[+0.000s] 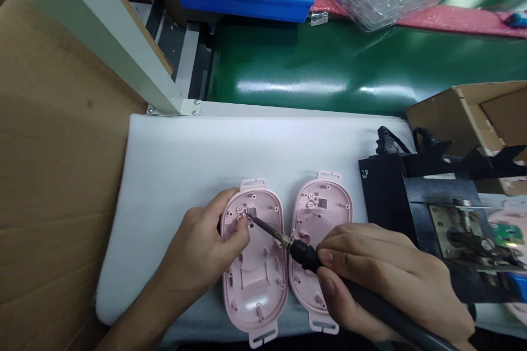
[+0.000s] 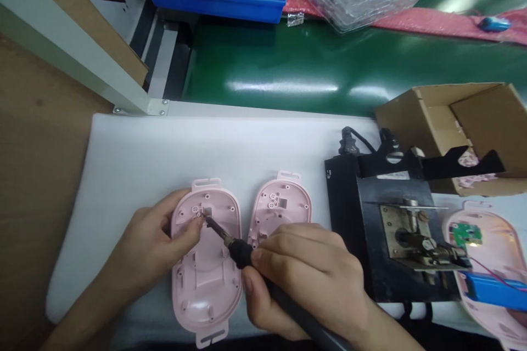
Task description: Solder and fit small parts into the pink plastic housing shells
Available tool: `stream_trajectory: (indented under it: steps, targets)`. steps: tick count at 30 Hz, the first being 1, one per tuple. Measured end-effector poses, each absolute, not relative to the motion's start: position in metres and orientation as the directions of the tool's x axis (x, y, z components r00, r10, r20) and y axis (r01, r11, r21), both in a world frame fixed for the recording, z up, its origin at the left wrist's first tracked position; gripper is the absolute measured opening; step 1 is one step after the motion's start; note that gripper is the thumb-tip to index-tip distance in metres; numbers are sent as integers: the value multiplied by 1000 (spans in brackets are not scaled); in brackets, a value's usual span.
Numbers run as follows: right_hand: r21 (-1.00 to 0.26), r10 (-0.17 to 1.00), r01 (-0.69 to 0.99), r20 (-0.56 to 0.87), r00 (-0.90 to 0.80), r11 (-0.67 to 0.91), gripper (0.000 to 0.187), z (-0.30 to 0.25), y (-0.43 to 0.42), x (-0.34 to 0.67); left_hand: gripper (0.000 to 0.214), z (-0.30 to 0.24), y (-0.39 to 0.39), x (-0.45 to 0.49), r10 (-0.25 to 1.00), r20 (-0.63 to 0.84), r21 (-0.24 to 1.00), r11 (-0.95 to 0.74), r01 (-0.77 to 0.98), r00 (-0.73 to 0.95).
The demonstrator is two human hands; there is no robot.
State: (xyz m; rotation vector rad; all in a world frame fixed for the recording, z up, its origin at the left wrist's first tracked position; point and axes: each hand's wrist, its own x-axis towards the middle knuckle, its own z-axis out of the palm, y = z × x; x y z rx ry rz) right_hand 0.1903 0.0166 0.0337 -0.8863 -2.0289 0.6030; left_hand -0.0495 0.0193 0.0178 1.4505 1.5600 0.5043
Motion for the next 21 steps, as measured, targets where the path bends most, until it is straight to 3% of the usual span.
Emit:
stream_trajectory:
  steps: [21]
  targets:
    - [-693, 770, 347, 511, -382, 632, 17, 31, 18, 186, 38, 16, 20, -50, 927, -357, 798, 239, 552, 114]
